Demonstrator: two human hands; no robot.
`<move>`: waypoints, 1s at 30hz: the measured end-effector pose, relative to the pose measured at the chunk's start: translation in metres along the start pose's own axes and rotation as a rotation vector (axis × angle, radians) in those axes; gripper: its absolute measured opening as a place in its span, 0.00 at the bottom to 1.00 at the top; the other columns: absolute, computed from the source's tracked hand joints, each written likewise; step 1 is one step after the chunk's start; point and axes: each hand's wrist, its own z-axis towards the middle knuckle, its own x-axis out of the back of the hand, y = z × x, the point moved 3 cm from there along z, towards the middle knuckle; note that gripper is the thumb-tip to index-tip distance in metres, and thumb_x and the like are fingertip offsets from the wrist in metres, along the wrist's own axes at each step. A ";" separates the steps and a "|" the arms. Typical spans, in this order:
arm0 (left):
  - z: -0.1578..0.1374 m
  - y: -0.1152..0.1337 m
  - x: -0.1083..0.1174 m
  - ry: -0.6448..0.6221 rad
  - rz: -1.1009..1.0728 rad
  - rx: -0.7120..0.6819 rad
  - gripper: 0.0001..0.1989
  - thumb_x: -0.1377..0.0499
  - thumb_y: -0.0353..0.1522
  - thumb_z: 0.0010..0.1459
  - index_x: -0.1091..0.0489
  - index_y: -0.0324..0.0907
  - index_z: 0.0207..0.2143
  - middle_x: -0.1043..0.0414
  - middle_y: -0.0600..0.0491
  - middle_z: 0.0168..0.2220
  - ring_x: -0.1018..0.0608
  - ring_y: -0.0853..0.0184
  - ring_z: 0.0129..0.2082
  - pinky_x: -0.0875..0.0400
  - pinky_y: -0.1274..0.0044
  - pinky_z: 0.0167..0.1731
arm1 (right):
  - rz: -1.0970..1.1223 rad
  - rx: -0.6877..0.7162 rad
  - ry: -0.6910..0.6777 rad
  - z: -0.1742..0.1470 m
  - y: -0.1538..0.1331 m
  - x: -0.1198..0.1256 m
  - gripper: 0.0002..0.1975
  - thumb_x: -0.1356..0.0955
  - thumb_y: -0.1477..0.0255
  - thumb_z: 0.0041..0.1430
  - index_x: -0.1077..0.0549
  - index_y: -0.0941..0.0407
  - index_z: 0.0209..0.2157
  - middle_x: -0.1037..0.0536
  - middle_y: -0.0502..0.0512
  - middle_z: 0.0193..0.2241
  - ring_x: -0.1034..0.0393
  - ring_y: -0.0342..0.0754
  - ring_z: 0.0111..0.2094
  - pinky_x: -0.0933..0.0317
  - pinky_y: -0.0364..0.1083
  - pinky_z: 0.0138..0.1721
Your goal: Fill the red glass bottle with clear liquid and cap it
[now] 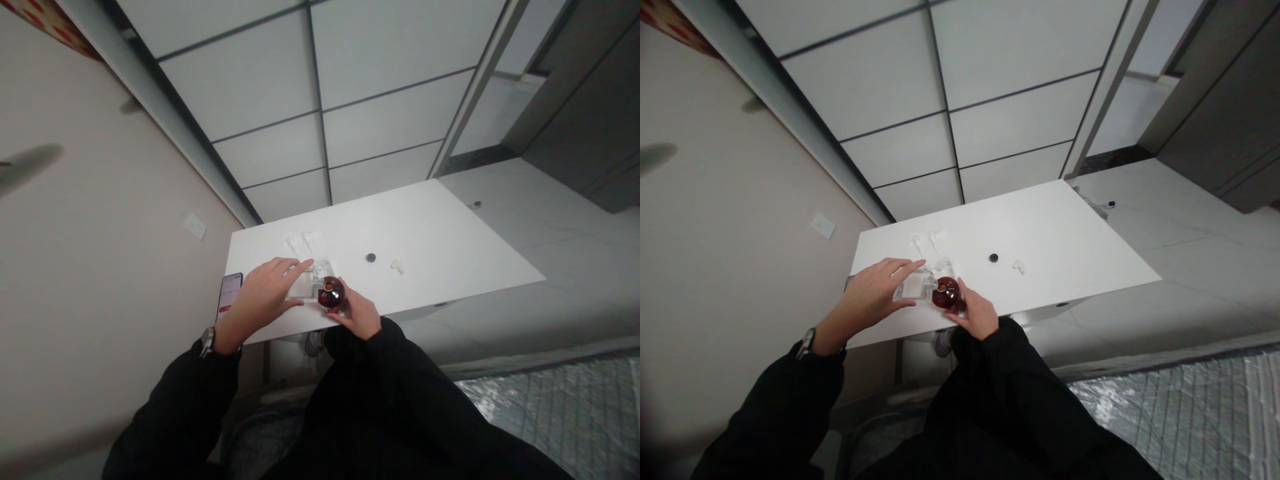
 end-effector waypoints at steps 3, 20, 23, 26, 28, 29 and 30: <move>0.001 0.001 0.000 -0.010 0.004 -0.002 0.38 0.29 0.42 0.60 0.37 0.43 0.68 0.24 0.41 0.59 0.21 0.51 0.56 0.23 0.64 0.51 | 0.000 -0.002 0.000 0.000 0.000 0.000 0.51 0.24 0.55 0.59 0.49 0.52 0.76 0.20 0.63 0.58 0.20 0.62 0.54 0.26 0.58 0.54; 0.002 0.002 0.003 -0.019 0.015 -0.009 0.38 0.29 0.42 0.60 0.37 0.43 0.68 0.24 0.43 0.59 0.22 0.52 0.56 0.23 0.64 0.51 | -0.004 0.014 0.012 0.000 0.000 0.000 0.52 0.23 0.56 0.59 0.50 0.51 0.76 0.21 0.64 0.59 0.21 0.62 0.54 0.25 0.58 0.54; 0.003 0.002 0.004 -0.039 0.024 -0.006 0.39 0.28 0.41 0.59 0.37 0.43 0.68 0.24 0.42 0.59 0.22 0.52 0.56 0.23 0.65 0.51 | 0.009 0.015 0.011 0.001 0.000 0.000 0.52 0.23 0.56 0.59 0.49 0.52 0.76 0.21 0.65 0.59 0.21 0.62 0.55 0.26 0.58 0.55; 0.003 0.003 0.004 -0.054 0.031 -0.001 0.40 0.27 0.40 0.57 0.37 0.42 0.68 0.24 0.42 0.59 0.22 0.51 0.56 0.23 0.64 0.51 | 0.015 0.009 0.003 0.000 0.000 0.000 0.51 0.23 0.56 0.59 0.49 0.52 0.76 0.21 0.64 0.60 0.21 0.62 0.55 0.26 0.58 0.55; 0.004 0.003 0.005 -0.065 0.037 0.001 0.41 0.27 0.40 0.57 0.38 0.42 0.68 0.24 0.43 0.59 0.22 0.51 0.56 0.24 0.64 0.51 | 0.014 0.008 0.005 0.000 0.000 0.000 0.51 0.23 0.56 0.59 0.49 0.52 0.76 0.22 0.65 0.61 0.21 0.62 0.56 0.26 0.59 0.56; 0.004 0.004 0.005 -0.068 0.040 0.001 0.41 0.27 0.40 0.57 0.38 0.42 0.68 0.24 0.43 0.60 0.22 0.51 0.57 0.24 0.65 0.52 | 0.011 0.010 0.007 0.000 0.000 0.000 0.51 0.23 0.56 0.59 0.49 0.52 0.76 0.23 0.65 0.62 0.21 0.62 0.56 0.26 0.59 0.56; 0.004 0.004 0.006 -0.070 0.044 0.002 0.40 0.27 0.40 0.58 0.38 0.43 0.68 0.24 0.43 0.60 0.22 0.51 0.57 0.24 0.65 0.52 | 0.008 0.012 0.009 0.000 0.000 0.000 0.51 0.23 0.56 0.59 0.49 0.52 0.76 0.23 0.65 0.63 0.21 0.62 0.56 0.26 0.58 0.56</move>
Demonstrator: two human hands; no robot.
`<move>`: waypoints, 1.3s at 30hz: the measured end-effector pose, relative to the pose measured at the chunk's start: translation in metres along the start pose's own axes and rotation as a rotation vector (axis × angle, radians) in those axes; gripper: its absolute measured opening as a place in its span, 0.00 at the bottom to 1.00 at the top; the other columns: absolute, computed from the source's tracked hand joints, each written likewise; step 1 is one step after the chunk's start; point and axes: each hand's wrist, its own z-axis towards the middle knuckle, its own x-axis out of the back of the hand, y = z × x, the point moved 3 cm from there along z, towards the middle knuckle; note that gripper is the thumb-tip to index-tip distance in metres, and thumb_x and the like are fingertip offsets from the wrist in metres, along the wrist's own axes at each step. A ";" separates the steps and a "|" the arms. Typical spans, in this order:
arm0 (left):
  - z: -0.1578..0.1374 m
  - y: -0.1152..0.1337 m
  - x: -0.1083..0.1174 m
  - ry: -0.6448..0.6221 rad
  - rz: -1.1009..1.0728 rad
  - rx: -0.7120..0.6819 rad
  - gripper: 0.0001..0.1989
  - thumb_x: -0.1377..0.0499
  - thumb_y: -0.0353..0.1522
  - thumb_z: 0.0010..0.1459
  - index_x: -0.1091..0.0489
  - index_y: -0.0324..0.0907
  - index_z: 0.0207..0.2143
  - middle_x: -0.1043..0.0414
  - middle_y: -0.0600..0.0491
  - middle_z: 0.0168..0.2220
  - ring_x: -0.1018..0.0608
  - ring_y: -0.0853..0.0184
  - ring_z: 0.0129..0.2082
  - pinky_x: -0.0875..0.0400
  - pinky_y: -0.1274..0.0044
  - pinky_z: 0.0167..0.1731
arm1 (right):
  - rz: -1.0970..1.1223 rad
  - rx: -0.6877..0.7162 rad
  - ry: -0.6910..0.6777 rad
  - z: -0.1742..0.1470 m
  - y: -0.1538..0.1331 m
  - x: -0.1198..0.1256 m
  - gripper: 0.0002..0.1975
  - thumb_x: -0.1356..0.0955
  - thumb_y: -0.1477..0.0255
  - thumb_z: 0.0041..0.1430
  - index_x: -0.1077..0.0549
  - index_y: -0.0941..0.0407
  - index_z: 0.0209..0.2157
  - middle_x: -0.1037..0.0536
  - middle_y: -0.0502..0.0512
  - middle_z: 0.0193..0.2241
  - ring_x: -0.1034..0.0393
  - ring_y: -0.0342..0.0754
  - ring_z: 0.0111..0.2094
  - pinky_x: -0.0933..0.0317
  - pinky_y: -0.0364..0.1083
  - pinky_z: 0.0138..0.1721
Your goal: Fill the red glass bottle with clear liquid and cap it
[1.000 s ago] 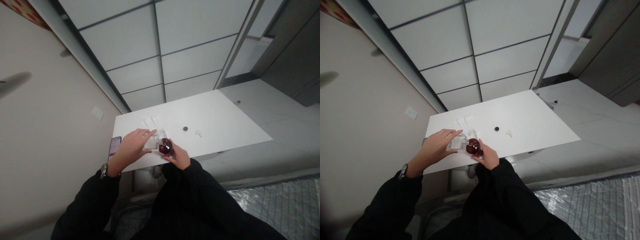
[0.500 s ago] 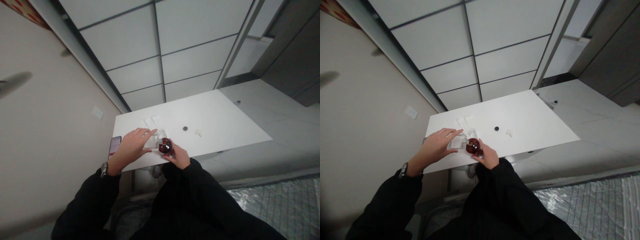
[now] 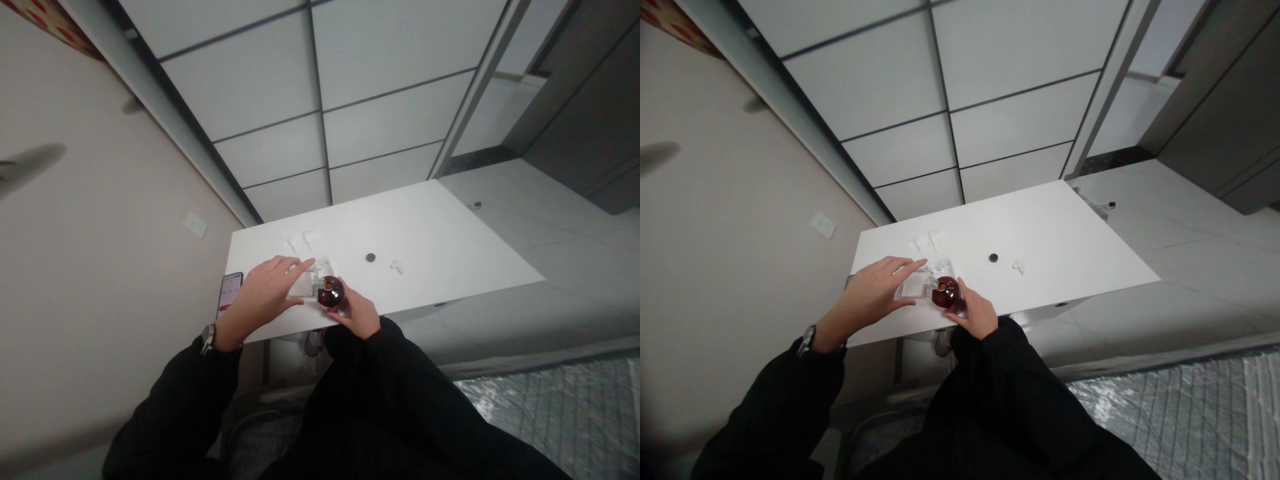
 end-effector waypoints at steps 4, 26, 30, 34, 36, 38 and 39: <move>0.000 0.001 0.001 -0.003 0.004 -0.001 0.41 0.26 0.40 0.57 0.38 0.42 0.68 0.25 0.43 0.60 0.22 0.51 0.57 0.24 0.65 0.53 | -0.018 0.013 0.004 0.000 0.000 0.000 0.52 0.24 0.55 0.60 0.50 0.52 0.76 0.24 0.65 0.64 0.21 0.62 0.56 0.26 0.58 0.56; 0.002 0.004 0.005 -0.061 0.012 0.012 0.42 0.27 0.41 0.58 0.39 0.41 0.70 0.26 0.42 0.61 0.23 0.52 0.58 0.24 0.65 0.54 | -0.010 0.007 0.009 0.000 0.001 -0.001 0.52 0.23 0.55 0.59 0.49 0.52 0.76 0.21 0.65 0.60 0.20 0.62 0.53 0.25 0.58 0.54; 0.002 0.004 0.005 -0.060 0.016 0.009 0.43 0.27 0.40 0.57 0.39 0.40 0.70 0.26 0.41 0.61 0.23 0.52 0.58 0.24 0.65 0.54 | -0.020 0.022 0.017 0.000 0.000 0.000 0.52 0.23 0.55 0.59 0.50 0.52 0.76 0.22 0.65 0.62 0.20 0.62 0.54 0.25 0.58 0.54; 0.002 0.004 0.006 -0.056 0.028 0.008 0.42 0.27 0.41 0.58 0.39 0.41 0.70 0.26 0.42 0.62 0.23 0.52 0.58 0.24 0.65 0.54 | -0.025 0.031 0.024 -0.001 0.001 -0.001 0.53 0.23 0.55 0.60 0.51 0.52 0.76 0.22 0.65 0.61 0.21 0.62 0.55 0.25 0.58 0.54; 0.002 0.004 0.006 -0.056 0.035 0.007 0.42 0.27 0.42 0.58 0.39 0.41 0.69 0.25 0.42 0.61 0.23 0.52 0.58 0.24 0.66 0.54 | -0.023 0.028 0.024 -0.001 0.001 -0.001 0.53 0.23 0.55 0.60 0.51 0.52 0.76 0.22 0.64 0.62 0.21 0.62 0.55 0.25 0.58 0.54; 0.003 0.004 0.006 -0.057 0.039 0.002 0.42 0.27 0.42 0.58 0.39 0.41 0.69 0.25 0.42 0.61 0.22 0.52 0.58 0.24 0.66 0.54 | -0.028 0.017 0.016 0.000 0.002 -0.002 0.52 0.24 0.55 0.60 0.51 0.52 0.76 0.22 0.64 0.61 0.20 0.62 0.54 0.25 0.58 0.54; 0.003 0.004 0.006 -0.057 0.039 0.000 0.42 0.27 0.42 0.58 0.39 0.41 0.69 0.25 0.42 0.61 0.22 0.52 0.58 0.24 0.66 0.54 | -0.031 0.011 0.011 0.000 0.003 -0.003 0.52 0.24 0.55 0.60 0.50 0.52 0.76 0.21 0.64 0.60 0.20 0.62 0.54 0.25 0.58 0.53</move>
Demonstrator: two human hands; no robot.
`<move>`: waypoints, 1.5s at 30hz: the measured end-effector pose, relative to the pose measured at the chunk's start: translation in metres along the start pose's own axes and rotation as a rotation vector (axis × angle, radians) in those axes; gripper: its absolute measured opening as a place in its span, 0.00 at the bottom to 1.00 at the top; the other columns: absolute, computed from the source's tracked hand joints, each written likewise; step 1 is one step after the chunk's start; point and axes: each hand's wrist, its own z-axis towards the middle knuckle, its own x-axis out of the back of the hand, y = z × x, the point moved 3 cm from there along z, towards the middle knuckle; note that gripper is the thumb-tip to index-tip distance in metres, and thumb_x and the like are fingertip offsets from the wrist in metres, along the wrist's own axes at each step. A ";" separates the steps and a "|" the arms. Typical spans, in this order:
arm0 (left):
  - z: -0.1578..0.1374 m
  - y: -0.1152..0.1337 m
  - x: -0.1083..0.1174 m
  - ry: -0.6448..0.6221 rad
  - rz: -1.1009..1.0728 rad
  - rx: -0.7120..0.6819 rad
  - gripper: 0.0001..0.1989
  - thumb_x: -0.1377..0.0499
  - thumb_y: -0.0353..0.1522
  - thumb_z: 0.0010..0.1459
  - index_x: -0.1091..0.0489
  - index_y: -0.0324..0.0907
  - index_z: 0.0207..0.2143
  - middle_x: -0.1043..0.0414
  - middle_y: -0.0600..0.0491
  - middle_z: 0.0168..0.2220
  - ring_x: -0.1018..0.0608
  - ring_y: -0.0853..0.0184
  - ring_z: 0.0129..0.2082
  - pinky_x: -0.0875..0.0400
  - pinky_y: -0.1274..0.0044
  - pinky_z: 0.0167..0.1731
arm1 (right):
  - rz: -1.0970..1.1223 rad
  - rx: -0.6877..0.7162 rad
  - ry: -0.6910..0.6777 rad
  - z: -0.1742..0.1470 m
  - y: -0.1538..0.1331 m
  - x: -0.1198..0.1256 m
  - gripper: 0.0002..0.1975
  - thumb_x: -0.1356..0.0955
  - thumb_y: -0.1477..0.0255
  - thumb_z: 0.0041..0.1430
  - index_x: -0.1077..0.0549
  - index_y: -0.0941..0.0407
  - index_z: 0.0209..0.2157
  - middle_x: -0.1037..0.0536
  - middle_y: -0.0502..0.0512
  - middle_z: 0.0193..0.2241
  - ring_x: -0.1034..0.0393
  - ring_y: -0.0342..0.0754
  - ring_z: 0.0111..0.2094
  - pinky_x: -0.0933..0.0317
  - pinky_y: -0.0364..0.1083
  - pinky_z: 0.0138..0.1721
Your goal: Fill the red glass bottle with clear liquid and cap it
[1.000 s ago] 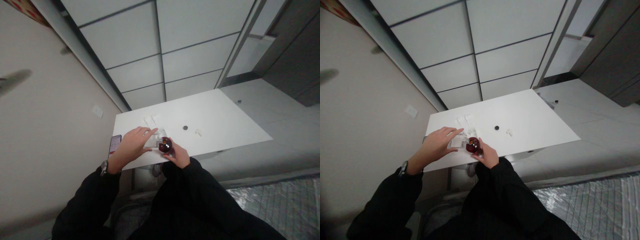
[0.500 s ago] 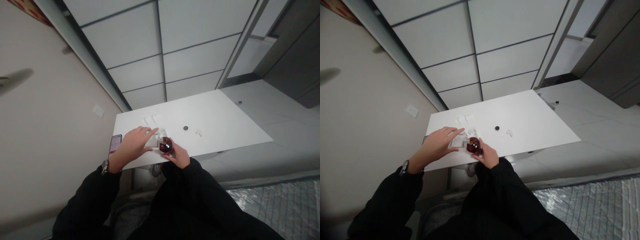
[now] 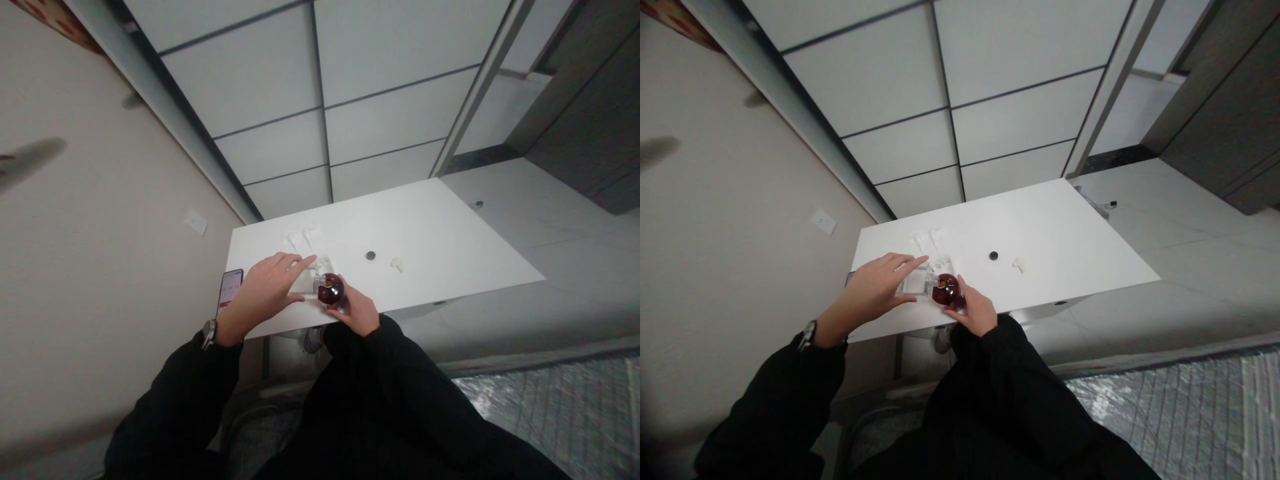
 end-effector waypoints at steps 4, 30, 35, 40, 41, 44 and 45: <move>0.000 0.000 0.000 -0.006 -0.005 0.003 0.42 0.27 0.41 0.58 0.38 0.41 0.69 0.25 0.42 0.61 0.23 0.52 0.59 0.24 0.65 0.54 | 0.006 -0.009 -0.007 0.000 0.001 -0.001 0.51 0.24 0.54 0.60 0.49 0.52 0.76 0.21 0.65 0.60 0.20 0.62 0.54 0.25 0.58 0.53; 0.002 0.002 0.002 -0.042 -0.007 0.003 0.39 0.28 0.40 0.59 0.38 0.42 0.68 0.25 0.42 0.61 0.23 0.52 0.58 0.24 0.66 0.53 | 0.008 -0.007 -0.013 -0.001 0.000 -0.001 0.52 0.24 0.54 0.60 0.51 0.53 0.76 0.20 0.65 0.59 0.20 0.62 0.53 0.25 0.58 0.54; 0.003 0.003 0.005 -0.046 0.003 0.010 0.40 0.27 0.39 0.58 0.38 0.43 0.68 0.25 0.43 0.60 0.22 0.53 0.57 0.24 0.67 0.51 | 0.016 -0.007 -0.013 0.000 0.001 0.000 0.52 0.24 0.54 0.60 0.50 0.54 0.76 0.21 0.66 0.60 0.21 0.63 0.54 0.26 0.58 0.54; 0.003 0.002 0.004 -0.025 0.005 -0.004 0.39 0.27 0.39 0.58 0.37 0.43 0.68 0.24 0.43 0.60 0.22 0.53 0.57 0.24 0.67 0.51 | 0.012 0.000 -0.010 0.000 0.001 -0.001 0.52 0.24 0.54 0.60 0.51 0.52 0.76 0.23 0.65 0.62 0.21 0.63 0.55 0.26 0.58 0.54; 0.003 0.002 0.005 -0.023 0.003 -0.005 0.39 0.27 0.39 0.59 0.37 0.43 0.68 0.25 0.43 0.60 0.22 0.53 0.57 0.24 0.67 0.52 | 0.009 0.001 -0.009 -0.001 0.001 -0.001 0.52 0.24 0.54 0.60 0.51 0.52 0.76 0.23 0.65 0.62 0.21 0.63 0.55 0.26 0.58 0.54; 0.002 0.002 0.005 -0.031 -0.001 -0.010 0.39 0.28 0.39 0.59 0.38 0.43 0.68 0.25 0.42 0.60 0.22 0.53 0.57 0.24 0.67 0.51 | 0.006 0.001 -0.007 -0.001 0.001 -0.001 0.53 0.24 0.54 0.60 0.52 0.52 0.76 0.24 0.66 0.63 0.21 0.63 0.55 0.25 0.58 0.55; 0.002 0.002 0.006 -0.032 0.000 -0.010 0.39 0.28 0.39 0.60 0.38 0.43 0.68 0.25 0.42 0.60 0.22 0.53 0.57 0.24 0.68 0.51 | 0.005 0.002 -0.008 -0.001 0.001 -0.001 0.53 0.24 0.54 0.60 0.52 0.52 0.77 0.24 0.66 0.63 0.21 0.62 0.55 0.25 0.58 0.55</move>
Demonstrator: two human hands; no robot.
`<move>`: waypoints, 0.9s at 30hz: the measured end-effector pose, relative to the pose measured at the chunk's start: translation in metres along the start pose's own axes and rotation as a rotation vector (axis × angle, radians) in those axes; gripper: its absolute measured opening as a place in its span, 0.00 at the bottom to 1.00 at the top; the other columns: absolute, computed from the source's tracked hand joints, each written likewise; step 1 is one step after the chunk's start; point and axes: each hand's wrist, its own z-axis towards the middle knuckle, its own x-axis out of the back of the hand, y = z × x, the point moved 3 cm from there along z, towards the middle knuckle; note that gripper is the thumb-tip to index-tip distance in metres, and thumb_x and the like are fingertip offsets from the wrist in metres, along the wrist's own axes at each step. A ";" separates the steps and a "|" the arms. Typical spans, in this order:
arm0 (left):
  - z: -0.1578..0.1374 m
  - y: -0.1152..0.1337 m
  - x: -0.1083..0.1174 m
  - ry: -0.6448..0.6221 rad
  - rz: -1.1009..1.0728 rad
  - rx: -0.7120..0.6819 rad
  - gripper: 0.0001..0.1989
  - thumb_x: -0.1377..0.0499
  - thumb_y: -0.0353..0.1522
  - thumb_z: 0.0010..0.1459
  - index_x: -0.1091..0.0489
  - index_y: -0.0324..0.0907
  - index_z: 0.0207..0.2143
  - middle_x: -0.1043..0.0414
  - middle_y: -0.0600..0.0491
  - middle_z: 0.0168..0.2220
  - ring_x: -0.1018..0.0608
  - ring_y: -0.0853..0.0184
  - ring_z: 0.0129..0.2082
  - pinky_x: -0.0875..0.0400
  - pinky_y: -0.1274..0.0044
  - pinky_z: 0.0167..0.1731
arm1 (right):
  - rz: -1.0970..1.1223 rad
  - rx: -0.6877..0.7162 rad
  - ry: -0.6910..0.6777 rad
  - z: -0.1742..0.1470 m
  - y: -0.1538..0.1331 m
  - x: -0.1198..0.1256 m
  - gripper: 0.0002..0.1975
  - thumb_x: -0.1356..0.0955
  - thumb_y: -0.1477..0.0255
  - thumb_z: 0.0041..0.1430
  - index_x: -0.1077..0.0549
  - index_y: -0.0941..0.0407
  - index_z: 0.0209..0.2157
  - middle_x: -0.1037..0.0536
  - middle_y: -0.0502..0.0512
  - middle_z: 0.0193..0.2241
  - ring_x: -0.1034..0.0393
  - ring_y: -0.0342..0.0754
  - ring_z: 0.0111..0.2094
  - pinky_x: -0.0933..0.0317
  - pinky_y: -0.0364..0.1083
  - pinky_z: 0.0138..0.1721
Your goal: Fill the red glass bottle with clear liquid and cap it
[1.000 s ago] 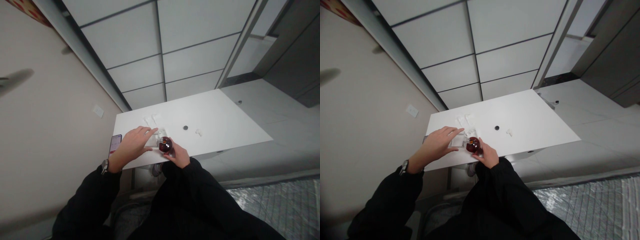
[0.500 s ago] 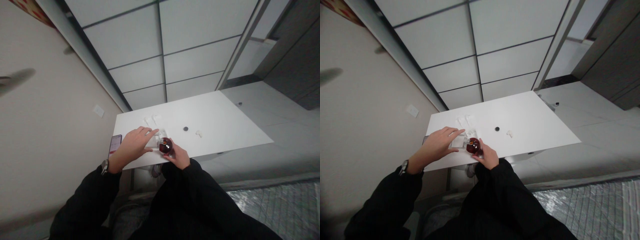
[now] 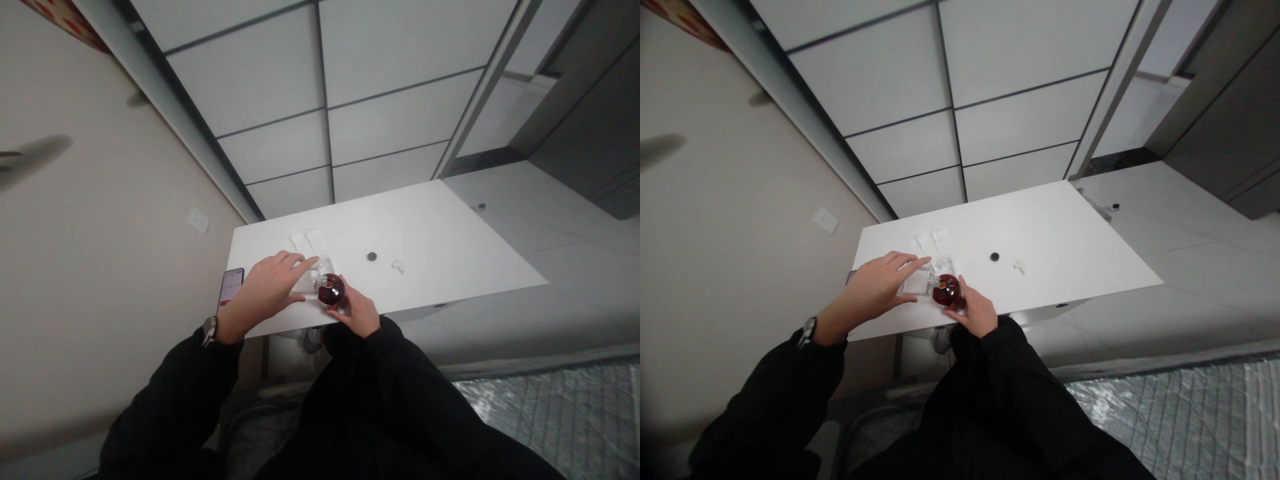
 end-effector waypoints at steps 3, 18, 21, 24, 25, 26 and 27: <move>0.000 0.000 0.000 0.007 0.006 -0.002 0.38 0.28 0.39 0.60 0.38 0.43 0.68 0.25 0.42 0.60 0.22 0.53 0.57 0.24 0.68 0.51 | -0.005 0.003 -0.001 0.000 0.000 0.000 0.53 0.24 0.54 0.60 0.53 0.51 0.77 0.24 0.65 0.63 0.21 0.62 0.55 0.25 0.58 0.54; 0.002 0.001 0.002 -0.015 -0.004 0.005 0.39 0.28 0.38 0.60 0.39 0.44 0.69 0.27 0.42 0.62 0.22 0.53 0.58 0.23 0.67 0.51 | -0.008 0.004 -0.002 0.001 -0.003 0.001 0.53 0.24 0.56 0.60 0.53 0.51 0.77 0.21 0.64 0.60 0.20 0.62 0.54 0.25 0.58 0.54; 0.002 0.001 0.002 -0.012 -0.001 0.002 0.39 0.28 0.38 0.59 0.38 0.44 0.69 0.26 0.42 0.61 0.22 0.53 0.58 0.23 0.67 0.51 | 0.005 0.003 0.003 0.001 -0.002 0.001 0.53 0.24 0.56 0.60 0.53 0.51 0.77 0.23 0.64 0.62 0.21 0.62 0.55 0.26 0.58 0.55; 0.002 0.001 0.002 -0.008 0.016 0.001 0.39 0.28 0.38 0.59 0.38 0.44 0.69 0.26 0.42 0.62 0.22 0.53 0.58 0.24 0.68 0.51 | 0.017 -0.006 -0.006 0.001 -0.002 0.002 0.52 0.24 0.55 0.60 0.52 0.52 0.77 0.21 0.64 0.60 0.21 0.62 0.54 0.26 0.58 0.54; 0.002 0.001 0.002 -0.010 0.022 0.002 0.39 0.28 0.38 0.59 0.38 0.45 0.69 0.26 0.43 0.62 0.22 0.53 0.58 0.24 0.68 0.51 | 0.019 -0.010 -0.008 0.001 -0.002 0.002 0.52 0.24 0.55 0.60 0.51 0.52 0.76 0.20 0.64 0.59 0.20 0.62 0.54 0.25 0.58 0.54; 0.002 0.002 0.002 -0.012 0.026 0.003 0.39 0.28 0.38 0.60 0.38 0.45 0.69 0.27 0.43 0.62 0.23 0.53 0.58 0.24 0.68 0.51 | 0.019 -0.013 -0.010 0.001 -0.002 0.002 0.52 0.24 0.55 0.60 0.51 0.52 0.76 0.20 0.64 0.58 0.20 0.62 0.53 0.25 0.58 0.54; 0.002 0.002 0.002 -0.014 0.028 0.004 0.38 0.28 0.38 0.60 0.38 0.45 0.68 0.26 0.43 0.62 0.22 0.53 0.58 0.23 0.68 0.51 | 0.019 -0.015 -0.011 0.001 -0.002 0.002 0.52 0.24 0.54 0.60 0.51 0.52 0.76 0.20 0.64 0.58 0.20 0.62 0.53 0.25 0.58 0.54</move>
